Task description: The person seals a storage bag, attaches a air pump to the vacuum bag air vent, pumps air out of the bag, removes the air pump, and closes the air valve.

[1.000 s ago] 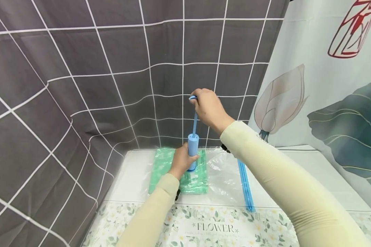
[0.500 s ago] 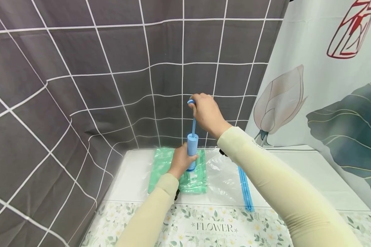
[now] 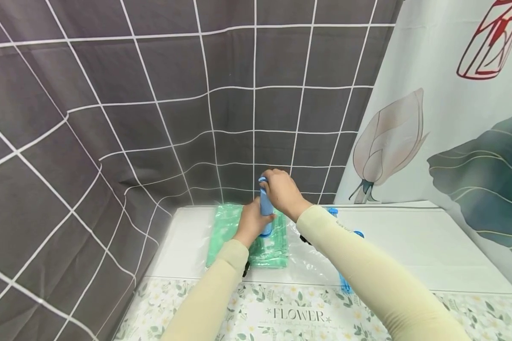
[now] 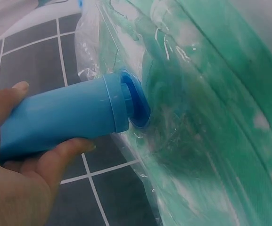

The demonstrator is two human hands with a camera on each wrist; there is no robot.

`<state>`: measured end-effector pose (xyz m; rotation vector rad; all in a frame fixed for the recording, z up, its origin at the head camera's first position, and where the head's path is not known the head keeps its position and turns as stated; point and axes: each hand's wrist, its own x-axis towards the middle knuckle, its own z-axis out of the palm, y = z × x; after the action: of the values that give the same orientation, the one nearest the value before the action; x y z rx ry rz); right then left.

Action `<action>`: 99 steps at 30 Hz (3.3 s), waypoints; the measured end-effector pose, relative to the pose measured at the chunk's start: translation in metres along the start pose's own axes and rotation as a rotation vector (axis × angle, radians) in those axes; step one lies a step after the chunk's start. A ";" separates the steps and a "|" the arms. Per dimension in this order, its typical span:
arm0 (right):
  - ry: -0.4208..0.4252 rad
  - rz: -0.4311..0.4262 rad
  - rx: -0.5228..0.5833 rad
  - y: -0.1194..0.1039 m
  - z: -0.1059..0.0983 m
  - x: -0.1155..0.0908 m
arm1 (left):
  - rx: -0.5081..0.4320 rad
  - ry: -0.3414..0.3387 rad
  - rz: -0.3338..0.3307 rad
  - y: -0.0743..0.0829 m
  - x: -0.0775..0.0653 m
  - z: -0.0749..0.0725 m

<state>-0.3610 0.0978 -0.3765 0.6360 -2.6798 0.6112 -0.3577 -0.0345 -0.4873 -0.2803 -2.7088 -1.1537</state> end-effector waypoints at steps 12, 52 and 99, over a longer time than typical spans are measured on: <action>0.056 0.046 0.056 -0.012 -0.052 0.025 | -0.024 0.057 0.072 -0.015 0.011 0.011; -0.079 0.074 0.072 -0.010 -0.023 0.017 | -0.046 -0.011 -0.013 -0.015 0.005 0.009; 0.036 0.111 0.179 0.009 0.005 -0.013 | -0.075 -0.055 -0.005 -0.003 -0.003 -0.001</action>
<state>-0.3555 0.1071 -0.3887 0.5180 -2.6601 0.8913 -0.3552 -0.0375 -0.4891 -0.3210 -2.7180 -1.2683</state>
